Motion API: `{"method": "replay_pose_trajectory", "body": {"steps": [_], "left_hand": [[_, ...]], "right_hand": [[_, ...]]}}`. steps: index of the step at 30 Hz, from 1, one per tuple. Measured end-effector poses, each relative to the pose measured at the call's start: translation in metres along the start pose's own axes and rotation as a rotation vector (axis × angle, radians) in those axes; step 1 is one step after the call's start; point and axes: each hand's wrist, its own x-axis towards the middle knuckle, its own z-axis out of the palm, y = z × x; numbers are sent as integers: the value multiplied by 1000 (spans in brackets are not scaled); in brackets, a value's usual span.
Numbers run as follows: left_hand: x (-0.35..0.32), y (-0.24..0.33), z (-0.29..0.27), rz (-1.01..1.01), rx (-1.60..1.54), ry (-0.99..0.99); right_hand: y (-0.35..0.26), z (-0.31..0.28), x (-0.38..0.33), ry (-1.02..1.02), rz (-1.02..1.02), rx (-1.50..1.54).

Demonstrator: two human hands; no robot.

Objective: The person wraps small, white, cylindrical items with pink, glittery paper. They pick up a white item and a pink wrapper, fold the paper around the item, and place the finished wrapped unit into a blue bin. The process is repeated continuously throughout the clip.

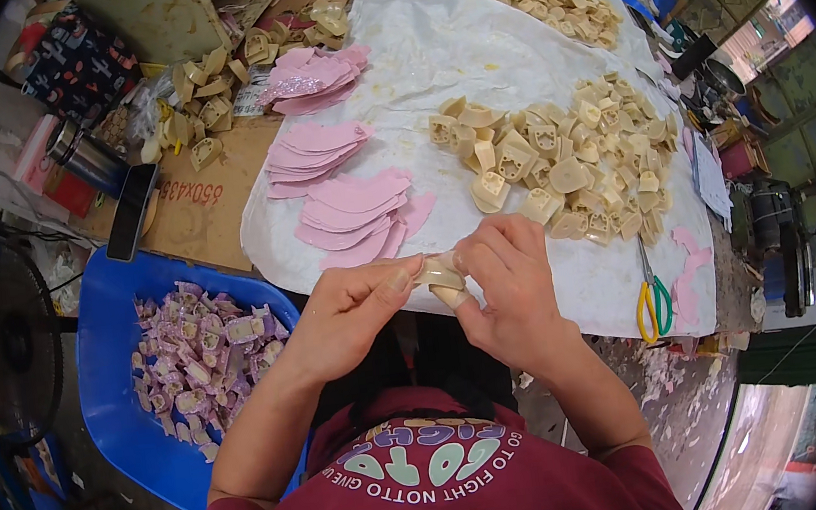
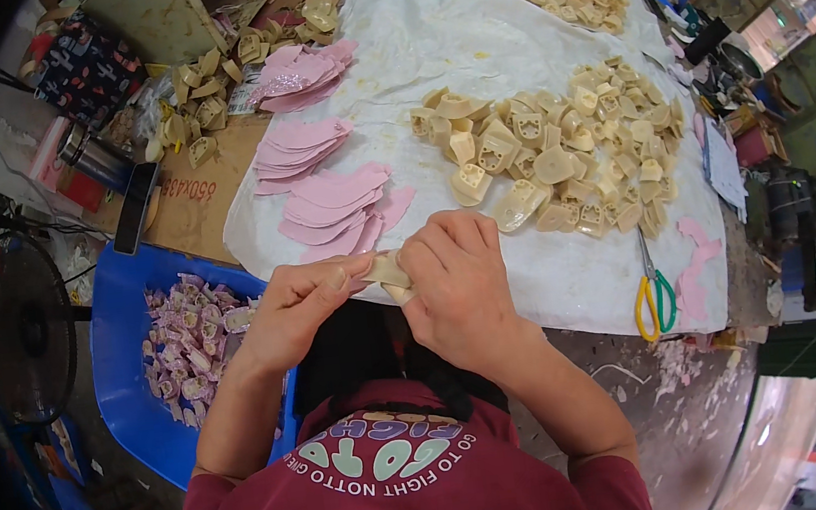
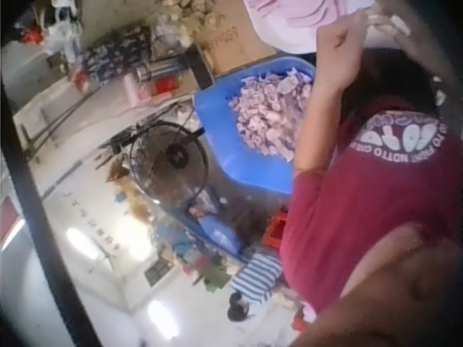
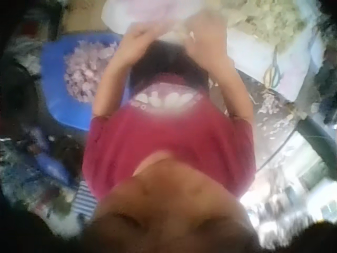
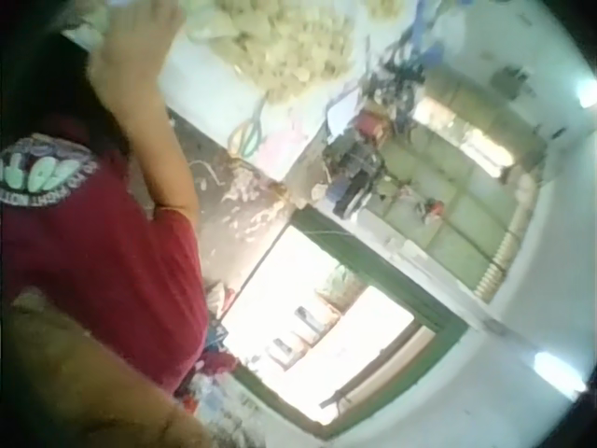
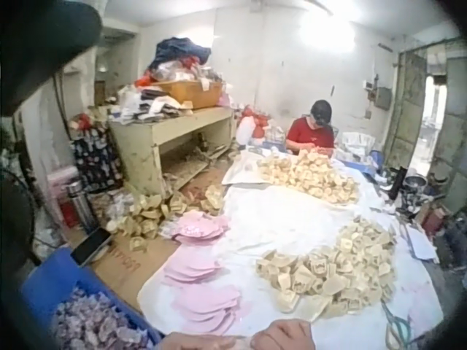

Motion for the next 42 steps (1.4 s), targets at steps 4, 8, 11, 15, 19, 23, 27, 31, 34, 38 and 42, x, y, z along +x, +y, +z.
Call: {"method": "replay_pose_trajectory", "body": {"steps": [4,8,11,15,19,23,27,31,34,38,42], "left_hand": [[9,-5,-13,-14,-165,-67],[15,-4,-6,-22,-230,-67],[19,0,-9,3,-105,-100],[33,2,-23,-71,101,-261],[35,-10,-14,-51,-66,-61],[25,-19,-11,41,-301,-76],[25,-24,-8,189,-165,-47],[29,-20,7,620,551,243],[26,-13,-2,408,250,43],[22,-14,0,523,441,132],[5,-17,6,424,127,87]], "right_hand": [[6,-2,-5,21,-37,84],[4,4,-6,26,-81,113],[2,11,-6,21,-101,149],[2,17,-10,-43,41,276],[6,29,-18,-17,481,640],[10,19,-18,-55,801,1060],[0,25,-18,-13,764,913],[3,31,-17,19,709,707],[3,29,-17,-58,749,747],[3,29,-20,-39,661,616],[-1,8,-9,-35,300,424]]}}
